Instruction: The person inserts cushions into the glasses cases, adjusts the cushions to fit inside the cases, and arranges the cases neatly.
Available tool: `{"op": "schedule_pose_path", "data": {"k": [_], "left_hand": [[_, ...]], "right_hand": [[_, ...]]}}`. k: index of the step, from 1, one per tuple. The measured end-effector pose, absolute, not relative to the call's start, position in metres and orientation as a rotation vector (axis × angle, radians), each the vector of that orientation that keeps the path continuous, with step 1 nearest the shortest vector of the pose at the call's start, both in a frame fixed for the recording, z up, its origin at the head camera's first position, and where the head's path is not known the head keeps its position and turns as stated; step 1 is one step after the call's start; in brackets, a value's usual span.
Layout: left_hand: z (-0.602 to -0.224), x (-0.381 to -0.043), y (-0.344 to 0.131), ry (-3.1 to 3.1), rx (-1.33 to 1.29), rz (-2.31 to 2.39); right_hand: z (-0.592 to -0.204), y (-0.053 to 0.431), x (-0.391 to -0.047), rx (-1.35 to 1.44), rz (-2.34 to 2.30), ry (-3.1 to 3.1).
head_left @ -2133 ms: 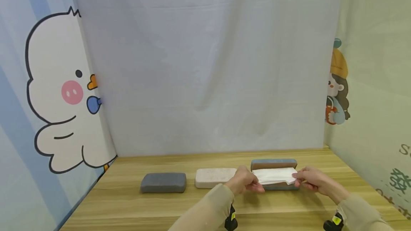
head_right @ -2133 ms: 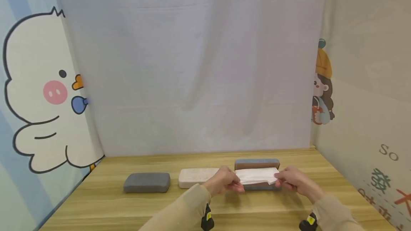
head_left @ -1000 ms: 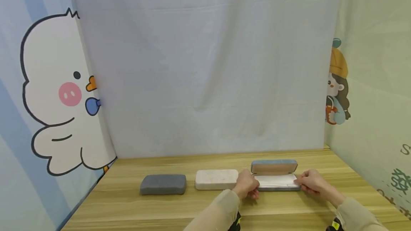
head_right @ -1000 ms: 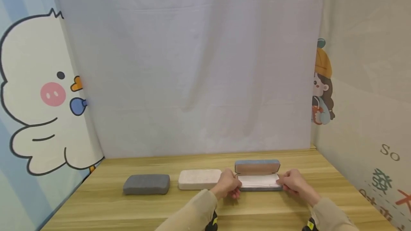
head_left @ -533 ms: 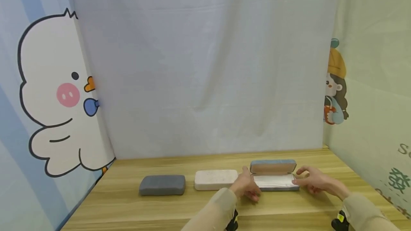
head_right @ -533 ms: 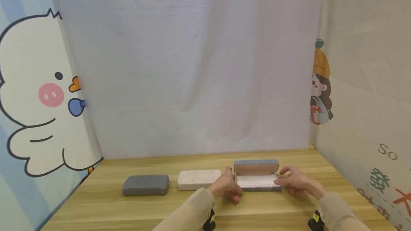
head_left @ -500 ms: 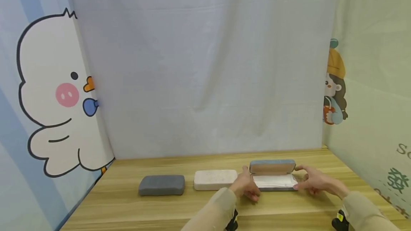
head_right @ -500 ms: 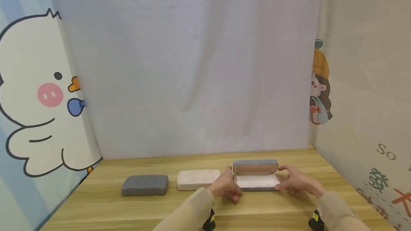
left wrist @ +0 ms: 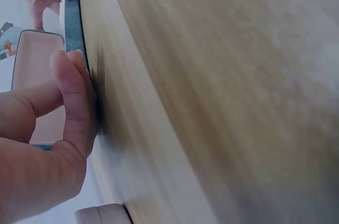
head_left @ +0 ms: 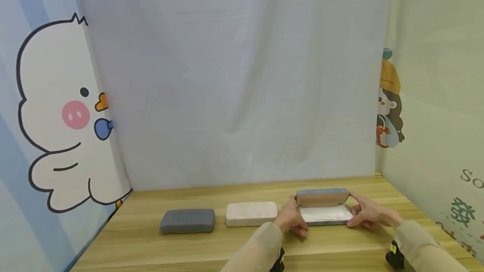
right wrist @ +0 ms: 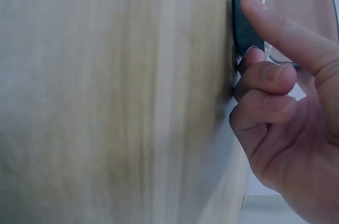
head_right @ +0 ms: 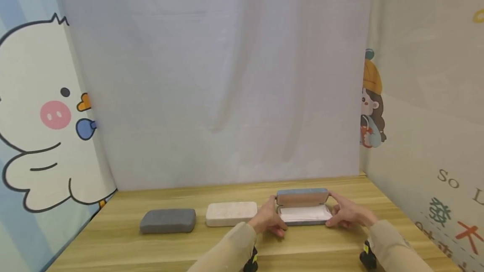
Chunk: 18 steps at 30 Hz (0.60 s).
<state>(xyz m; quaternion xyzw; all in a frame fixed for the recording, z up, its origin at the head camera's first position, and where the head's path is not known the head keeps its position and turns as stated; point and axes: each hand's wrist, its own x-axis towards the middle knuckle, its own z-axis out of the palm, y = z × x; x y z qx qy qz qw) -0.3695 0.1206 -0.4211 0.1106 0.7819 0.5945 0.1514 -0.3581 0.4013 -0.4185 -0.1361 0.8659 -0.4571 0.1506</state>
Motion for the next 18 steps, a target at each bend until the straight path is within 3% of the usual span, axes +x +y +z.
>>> {"op": "schedule_pose_path", "data": {"k": [18], "left_hand": [[-0.426,-0.375,0.12,2.053,0.272,1.804]], "right_hand": [[-0.417,0.409,-0.362,-0.402,-1.361,2.374]]}}
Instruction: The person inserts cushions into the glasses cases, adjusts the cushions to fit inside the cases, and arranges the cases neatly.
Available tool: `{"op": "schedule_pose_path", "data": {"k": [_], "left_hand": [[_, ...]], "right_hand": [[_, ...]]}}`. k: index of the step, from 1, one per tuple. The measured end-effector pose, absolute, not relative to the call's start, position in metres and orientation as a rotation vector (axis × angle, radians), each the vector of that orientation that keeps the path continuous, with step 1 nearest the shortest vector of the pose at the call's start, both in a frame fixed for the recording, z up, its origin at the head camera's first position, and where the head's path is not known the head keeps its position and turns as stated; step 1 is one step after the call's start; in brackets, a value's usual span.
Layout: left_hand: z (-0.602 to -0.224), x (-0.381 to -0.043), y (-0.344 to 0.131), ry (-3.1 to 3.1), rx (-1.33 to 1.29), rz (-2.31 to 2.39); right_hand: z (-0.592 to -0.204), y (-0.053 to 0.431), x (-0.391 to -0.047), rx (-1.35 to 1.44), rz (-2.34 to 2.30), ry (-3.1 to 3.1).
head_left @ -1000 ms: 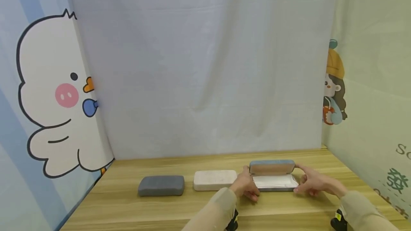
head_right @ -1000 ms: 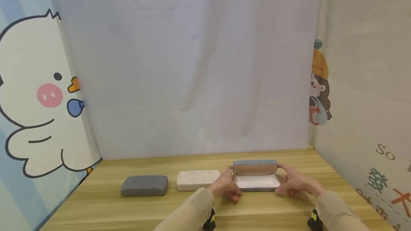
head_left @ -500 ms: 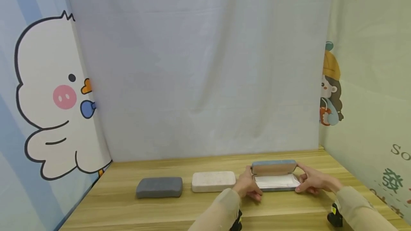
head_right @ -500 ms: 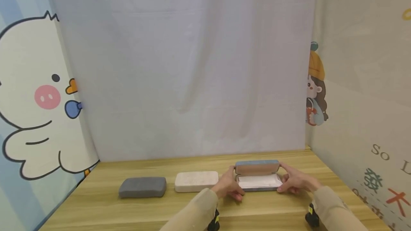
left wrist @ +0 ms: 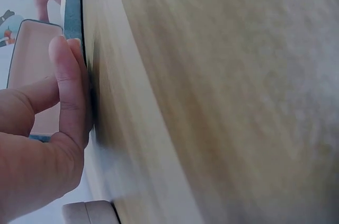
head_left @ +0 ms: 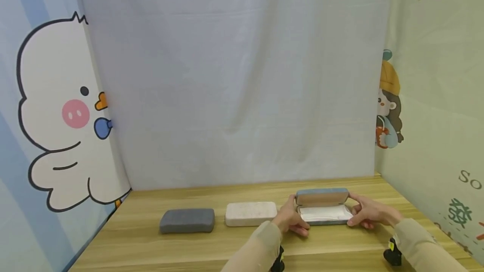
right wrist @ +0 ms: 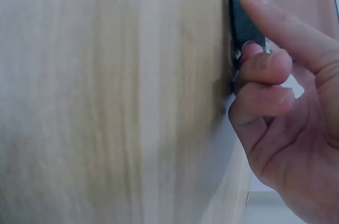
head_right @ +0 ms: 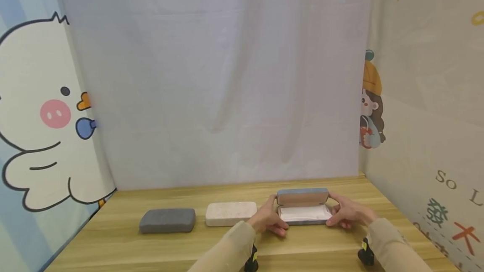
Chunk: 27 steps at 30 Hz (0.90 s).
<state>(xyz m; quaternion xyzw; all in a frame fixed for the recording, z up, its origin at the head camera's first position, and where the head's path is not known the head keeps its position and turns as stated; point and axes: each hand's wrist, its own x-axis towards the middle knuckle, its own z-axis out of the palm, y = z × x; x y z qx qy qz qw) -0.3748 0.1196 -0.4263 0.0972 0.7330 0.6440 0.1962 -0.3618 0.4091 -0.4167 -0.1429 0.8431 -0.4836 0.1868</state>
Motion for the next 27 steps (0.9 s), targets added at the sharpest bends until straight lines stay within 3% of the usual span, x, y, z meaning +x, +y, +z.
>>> {"op": "schedule_pose_path", "data": {"k": [27], "left_hand": [[-0.4319,-0.3809,0.116,1.935,0.329,1.832]], "right_hand": [[-0.4245,0.4144,-0.3635,-0.407,-1.536,2.215]]}}
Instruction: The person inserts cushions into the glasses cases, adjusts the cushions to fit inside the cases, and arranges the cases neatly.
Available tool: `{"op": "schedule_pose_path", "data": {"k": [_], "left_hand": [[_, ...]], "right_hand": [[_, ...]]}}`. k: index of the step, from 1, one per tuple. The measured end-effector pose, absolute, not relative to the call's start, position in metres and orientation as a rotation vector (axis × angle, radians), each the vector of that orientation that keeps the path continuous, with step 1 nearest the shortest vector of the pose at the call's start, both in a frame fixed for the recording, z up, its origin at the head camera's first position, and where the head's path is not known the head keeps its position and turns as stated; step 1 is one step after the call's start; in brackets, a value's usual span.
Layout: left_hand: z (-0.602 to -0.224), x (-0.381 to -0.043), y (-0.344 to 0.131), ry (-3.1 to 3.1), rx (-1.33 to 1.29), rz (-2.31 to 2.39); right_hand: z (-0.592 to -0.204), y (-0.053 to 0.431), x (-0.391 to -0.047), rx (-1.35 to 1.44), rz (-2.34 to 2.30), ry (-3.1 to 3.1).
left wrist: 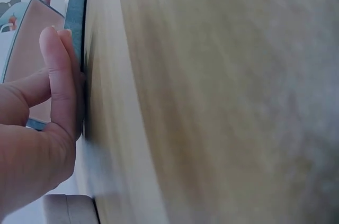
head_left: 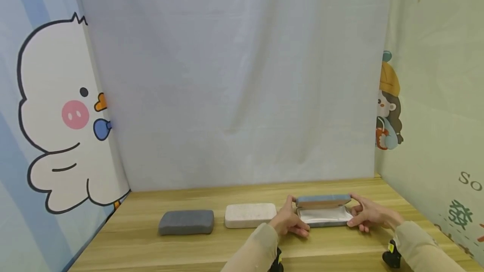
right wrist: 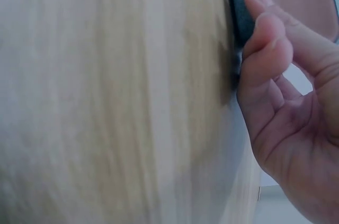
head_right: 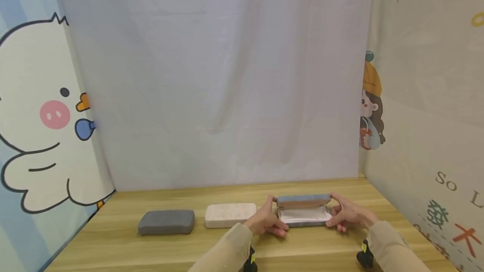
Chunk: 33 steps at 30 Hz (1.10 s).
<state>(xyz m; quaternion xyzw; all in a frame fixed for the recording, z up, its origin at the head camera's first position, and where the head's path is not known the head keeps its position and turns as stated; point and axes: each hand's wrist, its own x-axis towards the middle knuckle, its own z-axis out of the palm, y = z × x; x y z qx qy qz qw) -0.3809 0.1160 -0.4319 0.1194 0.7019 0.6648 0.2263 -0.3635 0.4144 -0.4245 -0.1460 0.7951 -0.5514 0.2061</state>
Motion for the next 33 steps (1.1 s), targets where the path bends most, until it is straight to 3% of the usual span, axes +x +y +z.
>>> {"op": "schedule_pose_path", "data": {"k": [33], "left_hand": [[-0.4298,-0.3757,0.1145,2.094,0.447,1.736]], "right_hand": [[-0.4194,0.4112,-0.3562,-0.49,-1.482,2.242]]}}
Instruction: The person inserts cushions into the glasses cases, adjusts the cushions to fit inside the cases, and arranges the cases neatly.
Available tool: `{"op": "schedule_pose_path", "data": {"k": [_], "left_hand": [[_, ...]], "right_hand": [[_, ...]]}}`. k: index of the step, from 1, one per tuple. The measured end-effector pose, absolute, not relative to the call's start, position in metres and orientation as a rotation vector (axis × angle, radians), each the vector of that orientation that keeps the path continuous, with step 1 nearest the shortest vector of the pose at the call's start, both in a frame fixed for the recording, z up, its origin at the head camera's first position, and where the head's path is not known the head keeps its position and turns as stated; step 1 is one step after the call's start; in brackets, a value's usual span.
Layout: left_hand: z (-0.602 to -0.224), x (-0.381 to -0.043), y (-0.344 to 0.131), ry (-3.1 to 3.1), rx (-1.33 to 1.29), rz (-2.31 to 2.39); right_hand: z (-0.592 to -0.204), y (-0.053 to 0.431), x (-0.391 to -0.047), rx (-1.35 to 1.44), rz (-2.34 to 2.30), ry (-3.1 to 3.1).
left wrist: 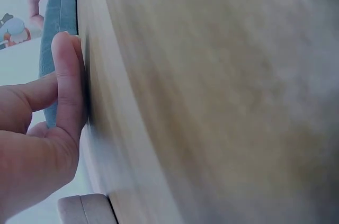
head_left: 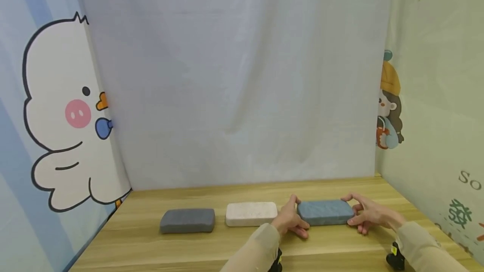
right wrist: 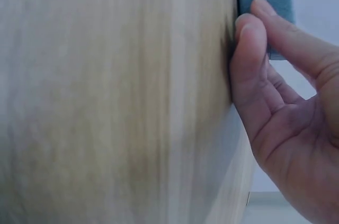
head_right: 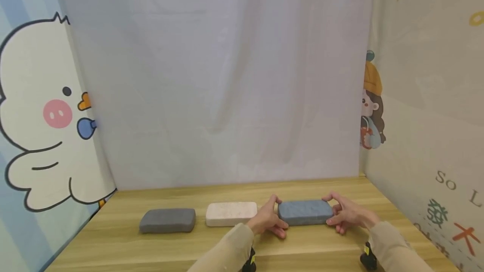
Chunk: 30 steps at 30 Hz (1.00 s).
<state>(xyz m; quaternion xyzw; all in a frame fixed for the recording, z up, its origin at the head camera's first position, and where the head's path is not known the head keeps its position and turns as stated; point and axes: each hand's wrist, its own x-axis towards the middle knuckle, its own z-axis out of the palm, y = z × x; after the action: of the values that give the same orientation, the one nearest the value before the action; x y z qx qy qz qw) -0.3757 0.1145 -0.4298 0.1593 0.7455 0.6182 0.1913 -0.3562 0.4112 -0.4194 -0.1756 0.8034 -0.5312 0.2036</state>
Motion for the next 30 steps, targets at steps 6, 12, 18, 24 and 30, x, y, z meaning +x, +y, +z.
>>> {"op": "schedule_pose_path", "data": {"k": [6,12,18,24,30], "left_hand": [[-0.433,-0.375,0.118,2.103,0.438,1.73],[-0.428,-0.373,0.117,2.137,0.446,1.698],[-0.408,-0.371,0.103,2.244,0.495,1.628],[-0.371,-0.367,0.081,2.363,0.666,1.601],[-0.334,-0.35,0.051,2.642,0.83,1.486]], "right_hand": [[-0.42,0.411,-0.354,-0.463,-1.471,2.245],[-0.408,0.406,-0.352,-0.423,-1.336,2.378],[-0.382,0.388,-0.348,-0.302,-1.156,2.624],[-0.352,0.35,-0.343,-0.27,-1.24,2.858],[-0.322,0.301,-0.327,-0.343,-1.354,3.082]]}}
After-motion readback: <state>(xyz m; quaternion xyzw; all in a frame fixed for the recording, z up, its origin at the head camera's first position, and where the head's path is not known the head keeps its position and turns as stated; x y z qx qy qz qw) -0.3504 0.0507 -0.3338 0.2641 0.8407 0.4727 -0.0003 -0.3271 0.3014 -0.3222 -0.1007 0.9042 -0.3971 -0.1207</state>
